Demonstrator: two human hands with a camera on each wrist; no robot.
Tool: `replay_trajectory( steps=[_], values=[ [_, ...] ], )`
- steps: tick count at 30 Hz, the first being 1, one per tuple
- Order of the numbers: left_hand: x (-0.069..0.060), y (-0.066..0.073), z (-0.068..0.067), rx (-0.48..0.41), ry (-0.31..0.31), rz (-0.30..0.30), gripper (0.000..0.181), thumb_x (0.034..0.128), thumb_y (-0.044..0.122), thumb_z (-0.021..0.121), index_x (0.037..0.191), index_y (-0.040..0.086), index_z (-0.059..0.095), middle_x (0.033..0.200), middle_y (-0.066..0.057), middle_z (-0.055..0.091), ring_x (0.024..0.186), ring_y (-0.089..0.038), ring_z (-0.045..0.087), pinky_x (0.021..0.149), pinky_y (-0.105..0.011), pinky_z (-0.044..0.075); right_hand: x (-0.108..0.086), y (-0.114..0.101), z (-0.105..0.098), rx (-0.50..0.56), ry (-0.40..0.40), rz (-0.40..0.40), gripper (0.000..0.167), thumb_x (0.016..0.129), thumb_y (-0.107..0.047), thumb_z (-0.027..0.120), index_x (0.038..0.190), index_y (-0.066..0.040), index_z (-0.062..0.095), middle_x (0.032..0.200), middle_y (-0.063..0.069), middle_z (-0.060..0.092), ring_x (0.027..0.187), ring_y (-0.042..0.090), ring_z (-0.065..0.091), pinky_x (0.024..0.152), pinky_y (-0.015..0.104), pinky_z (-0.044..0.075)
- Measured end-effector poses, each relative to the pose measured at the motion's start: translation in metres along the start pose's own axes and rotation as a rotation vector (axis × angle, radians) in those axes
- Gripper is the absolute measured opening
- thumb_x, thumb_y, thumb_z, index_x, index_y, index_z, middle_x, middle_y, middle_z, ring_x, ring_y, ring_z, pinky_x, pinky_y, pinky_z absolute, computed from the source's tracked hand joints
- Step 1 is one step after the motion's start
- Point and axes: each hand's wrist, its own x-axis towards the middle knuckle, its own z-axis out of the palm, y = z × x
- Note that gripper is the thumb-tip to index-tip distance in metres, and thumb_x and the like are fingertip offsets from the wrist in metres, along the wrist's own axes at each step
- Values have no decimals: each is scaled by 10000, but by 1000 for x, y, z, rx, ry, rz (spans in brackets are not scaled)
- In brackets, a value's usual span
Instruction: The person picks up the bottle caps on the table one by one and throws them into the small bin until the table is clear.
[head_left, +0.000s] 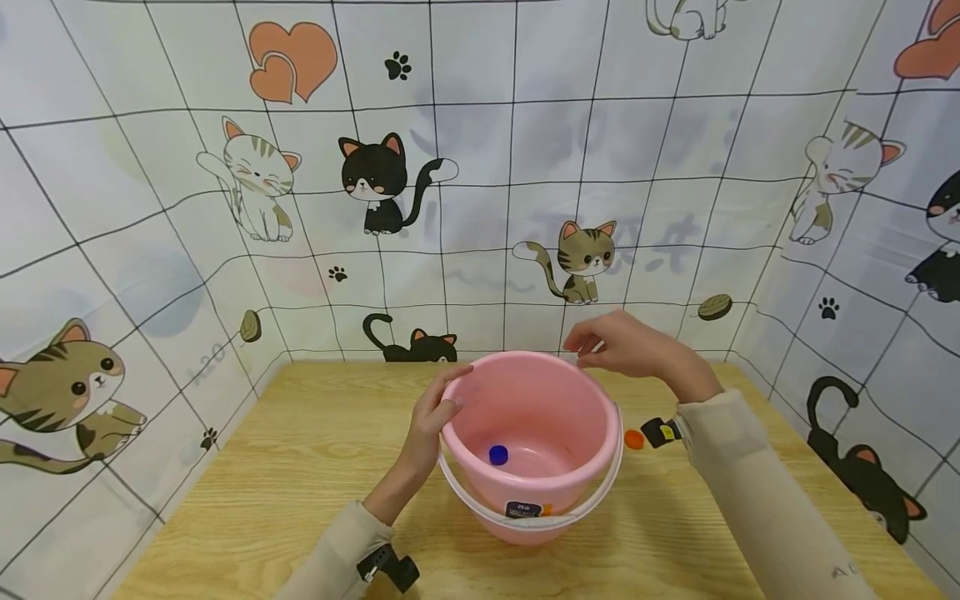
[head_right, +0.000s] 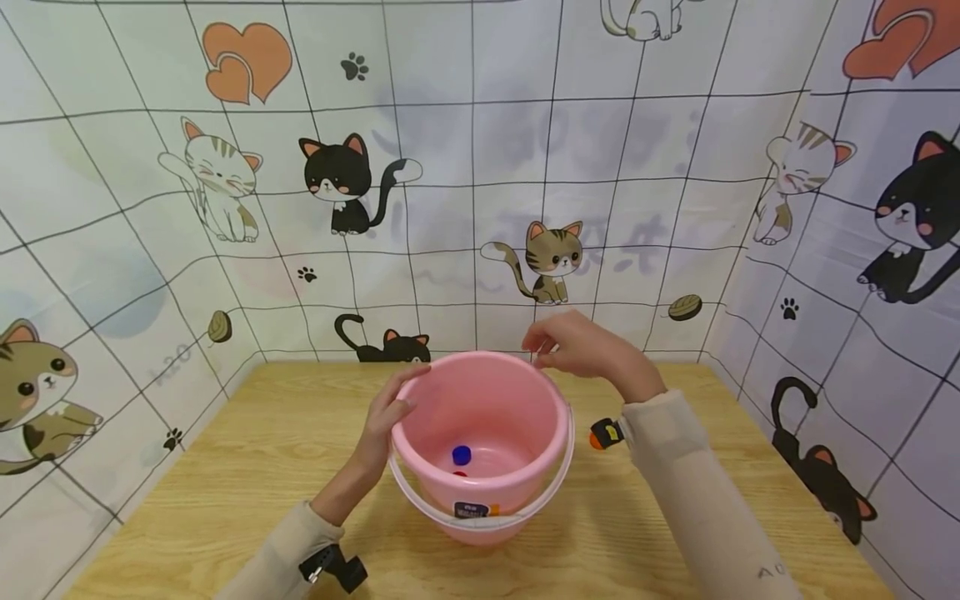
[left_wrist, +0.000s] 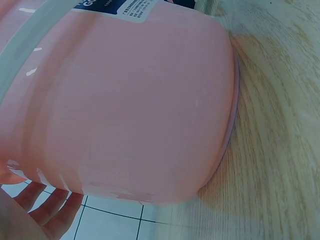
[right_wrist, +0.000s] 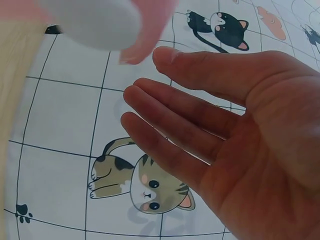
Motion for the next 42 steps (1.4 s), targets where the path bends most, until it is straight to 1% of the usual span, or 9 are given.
replay_trajectory(
  steps=[4,8,14,17,22,26,30,38,42],
  values=[
    [0,-1,0,7,5,-14,528,926,192,475,1445,164,569,1471,-141,555,1215,-408,597,997,-545,553,-6,9,6,5,14,19,171,943,-98,717,1108,-63,744,1089,99,767,991,224,742,869,383,625],
    [0,-1,0,8,-2,-13,527,933,201,474,1452,174,562,1486,-133,542,1224,-411,593,996,-547,555,-15,18,11,3,32,44,176,957,-115,699,1121,-72,746,1083,84,773,981,216,735,847,396,620],
    [1,-1,0,8,3,-20,522,932,205,475,1445,176,567,1476,-116,549,1224,-409,602,994,-593,543,-29,33,23,26,63,69,157,965,-104,682,1109,-100,745,1021,29,774,945,186,725,779,325,602],
    [0,-1,0,8,4,-20,522,933,204,478,1446,170,567,1471,-126,555,1215,-403,606,987,-569,553,-35,40,32,44,73,85,150,969,-104,677,1104,-104,742,1008,15,770,936,176,720,758,296,589],
    [0,-2,-1,6,-4,-15,528,933,204,481,1454,170,561,1474,-126,548,1211,-394,608,983,-547,560,-47,54,46,70,74,115,150,976,-124,677,1109,-138,745,1038,-10,760,955,147,711,795,297,594],
    [0,-2,-1,2,-10,-9,528,935,204,480,1456,173,556,1472,-118,546,1221,-401,603,990,-575,550,-53,64,57,60,101,92,152,964,-94,679,1084,-150,754,1031,-29,762,949,138,720,833,305,604],
    [0,-1,0,1,-4,-4,525,933,204,481,1450,171,560,1461,-122,555,1216,-410,603,985,-586,549,-57,71,65,71,125,72,176,952,-55,671,1075,-144,760,1029,-25,763,948,151,723,832,312,605],
    [1,-1,0,3,-6,1,529,934,194,479,1456,156,557,1471,-128,552,1224,-391,601,992,-532,558,-67,80,80,120,164,98,173,960,-68,683,1104,-134,753,1072,11,762,1005,226,721,840,362,625],
    [1,-2,0,1,-8,-1,527,935,200,478,1455,159,556,1464,-122,557,1223,-393,604,989,-545,558,-70,83,87,134,174,115,180,963,-83,682,1124,-123,751,1087,28,761,1007,240,721,840,368,630]
  ],
)
